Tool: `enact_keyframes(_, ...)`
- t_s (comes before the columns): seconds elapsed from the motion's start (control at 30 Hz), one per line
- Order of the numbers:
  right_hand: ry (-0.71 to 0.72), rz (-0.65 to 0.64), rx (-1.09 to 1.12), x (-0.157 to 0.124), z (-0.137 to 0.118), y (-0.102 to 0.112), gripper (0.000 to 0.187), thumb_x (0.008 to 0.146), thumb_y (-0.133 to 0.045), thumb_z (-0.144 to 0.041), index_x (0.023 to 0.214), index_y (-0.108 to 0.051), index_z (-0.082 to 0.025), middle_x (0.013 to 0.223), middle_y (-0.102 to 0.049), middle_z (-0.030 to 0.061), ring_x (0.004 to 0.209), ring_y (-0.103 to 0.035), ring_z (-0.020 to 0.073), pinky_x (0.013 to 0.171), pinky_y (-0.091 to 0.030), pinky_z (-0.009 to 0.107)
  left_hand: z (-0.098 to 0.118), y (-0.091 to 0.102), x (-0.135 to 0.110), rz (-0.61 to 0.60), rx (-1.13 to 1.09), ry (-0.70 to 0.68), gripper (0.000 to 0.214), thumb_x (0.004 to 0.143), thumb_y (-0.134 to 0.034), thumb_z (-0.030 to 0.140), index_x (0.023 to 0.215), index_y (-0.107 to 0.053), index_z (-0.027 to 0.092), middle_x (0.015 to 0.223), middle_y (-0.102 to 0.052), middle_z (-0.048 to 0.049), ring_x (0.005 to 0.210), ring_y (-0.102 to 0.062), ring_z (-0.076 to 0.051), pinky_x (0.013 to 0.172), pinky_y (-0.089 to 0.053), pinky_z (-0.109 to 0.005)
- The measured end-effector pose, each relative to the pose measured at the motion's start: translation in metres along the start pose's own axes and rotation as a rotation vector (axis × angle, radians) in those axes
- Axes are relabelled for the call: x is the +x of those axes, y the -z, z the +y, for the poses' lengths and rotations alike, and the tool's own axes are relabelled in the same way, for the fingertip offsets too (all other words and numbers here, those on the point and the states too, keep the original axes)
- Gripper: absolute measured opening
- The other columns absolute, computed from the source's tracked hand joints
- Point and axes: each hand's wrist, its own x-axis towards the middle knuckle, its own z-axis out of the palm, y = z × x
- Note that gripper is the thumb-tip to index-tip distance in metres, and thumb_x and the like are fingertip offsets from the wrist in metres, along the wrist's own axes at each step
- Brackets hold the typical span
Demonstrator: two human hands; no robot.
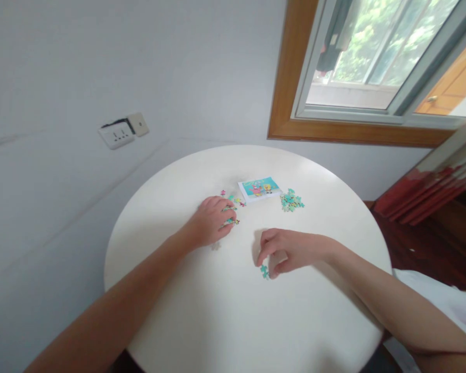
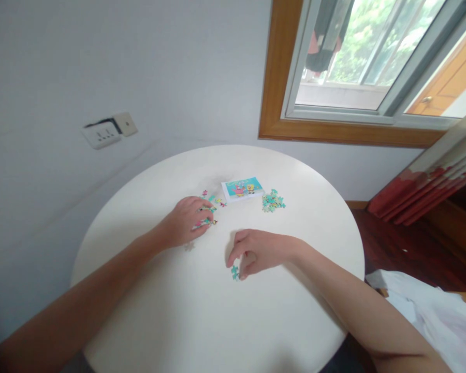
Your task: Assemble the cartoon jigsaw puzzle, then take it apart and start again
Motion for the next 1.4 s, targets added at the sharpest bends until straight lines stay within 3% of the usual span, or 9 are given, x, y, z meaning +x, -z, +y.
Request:
enact_keyframes(0.2, -0.021, 0.073, -0.011, 0.007, 0.002, -0.008, 0.011, 0.082, -0.072, -0.024, 0.091, -0.071, -0.018, 0.083, -0.059, 0.0026, 0.077, -0.058, 0.0124, 0.070, -0.049, 0.022, -0.006, 0.001, -0.001, 0.038, 0.005, 0.084, 0.010, 0.083, -0.059, 0.026, 0.089, -0.067, 0.023, 0.113, -0.060, -0.0082, 0.110, -0.052, -0.029, 0.097, -0.039, -0.048)
enact_keyframes(0.33, -0.098, 0.388, -0.213, 0.027, 0.010, -0.027, 0.008, 0.084, -0.068, -0.023, 0.088, -0.069, -0.016, 0.075, -0.060, 0.0034, 0.077, -0.057, 0.0166, 0.074, -0.047, 0.028, 0.000, 0.008, 0.002, 0.023, -0.186, 0.021, 0.012, 0.088, -0.055, 0.023, 0.094, -0.065, 0.022, 0.108, -0.061, -0.0067, 0.109, -0.053, -0.023, 0.098, -0.040, -0.040)
enact_keyframes(0.4, -0.118, 0.583, -0.232, 0.038, 0.013, -0.037, 0.015, 0.084, -0.064, -0.017, 0.099, -0.068, -0.016, 0.082, -0.064, 0.0052, 0.083, -0.059, 0.0178, 0.081, -0.046, 0.031, 0.003, 0.011, 0.003, -0.008, -0.275, -0.032, 0.012, 0.089, -0.054, 0.022, 0.096, -0.064, 0.022, 0.105, -0.062, -0.0057, 0.106, -0.054, -0.021, 0.097, -0.040, -0.036)
enact_keyframes(0.53, -0.053, 0.624, -0.089, 0.045, 0.016, -0.044, 0.021, 0.084, -0.058, -0.012, 0.102, -0.067, -0.019, 0.097, -0.071, 0.0050, 0.092, -0.062, 0.0167, 0.087, -0.046, 0.030, 0.010, 0.009, 0.005, -0.073, -0.338, -0.092, 0.012, 0.089, -0.057, 0.024, 0.098, -0.063, 0.021, 0.100, -0.063, -0.0050, 0.100, -0.056, -0.020, 0.093, -0.041, -0.033)
enact_keyframes(0.77, -0.258, 0.660, 0.066, 0.028, 0.023, -0.022, 0.025, 0.081, -0.051, -0.008, 0.097, -0.069, -0.017, 0.088, -0.071, 0.0035, 0.079, -0.062, 0.0141, 0.072, -0.047, 0.024, 0.017, -0.001, 0.004, -0.076, -0.128, -0.102, 0.011, 0.087, -0.056, 0.020, 0.094, -0.065, 0.021, 0.101, -0.060, -0.0059, 0.102, -0.052, -0.023, 0.094, -0.039, -0.038)
enact_keyframes(0.93, -0.288, 0.679, 0.054, 0.024, 0.027, -0.014, 0.028, 0.079, -0.049, -0.009, 0.096, -0.069, -0.017, 0.090, -0.071, 0.0042, 0.083, -0.063, 0.0148, 0.076, -0.047, 0.026, 0.004, 0.002, 0.002, -0.005, 0.126, 0.006, 0.018, 0.087, -0.052, 0.017, 0.100, -0.064, 0.021, 0.106, -0.059, -0.0082, 0.106, -0.051, -0.026, 0.097, -0.038, -0.045)
enact_keyframes(1.13, -0.307, 0.736, 0.043, 0.017, 0.041, -0.002, 0.027, 0.082, -0.047, -0.013, 0.098, -0.068, -0.017, 0.088, -0.073, 0.0057, 0.082, -0.066, 0.0163, 0.074, -0.050, 0.028, 0.010, 0.004, -0.015, 0.001, 0.115, -0.033, 0.028, 0.095, -0.048, 0.033, 0.117, -0.059, 0.020, 0.126, -0.057, -0.0109, 0.120, -0.047, -0.027, 0.106, -0.034, -0.048)
enact_keyframes(1.23, -0.328, 0.828, 0.004, 0.011, 0.056, 0.009, 0.025, 0.084, -0.049, -0.019, 0.100, -0.068, -0.018, 0.087, -0.073, 0.0054, 0.081, -0.067, 0.0173, 0.073, -0.051, 0.029, 0.011, 0.000, -0.031, 0.042, 0.192, -0.060, 0.037, 0.097, -0.046, 0.034, 0.130, -0.052, 0.020, 0.135, -0.053, -0.0122, 0.130, -0.042, -0.028, 0.115, -0.022, -0.051)
enact_keyframes(1.4, -0.396, 1.068, -0.137, -0.003, 0.090, 0.030, 0.025, 0.084, -0.050, -0.025, 0.099, -0.070, -0.021, 0.093, -0.071, 0.0054, 0.080, -0.065, 0.0179, 0.076, -0.053, 0.033, -0.003, -0.005, -0.035, 0.037, 0.227, 0.020, 0.041, 0.096, -0.048, 0.036, 0.134, -0.050, 0.021, 0.136, -0.054, -0.0120, 0.129, -0.045, -0.028, 0.116, -0.022, -0.054)
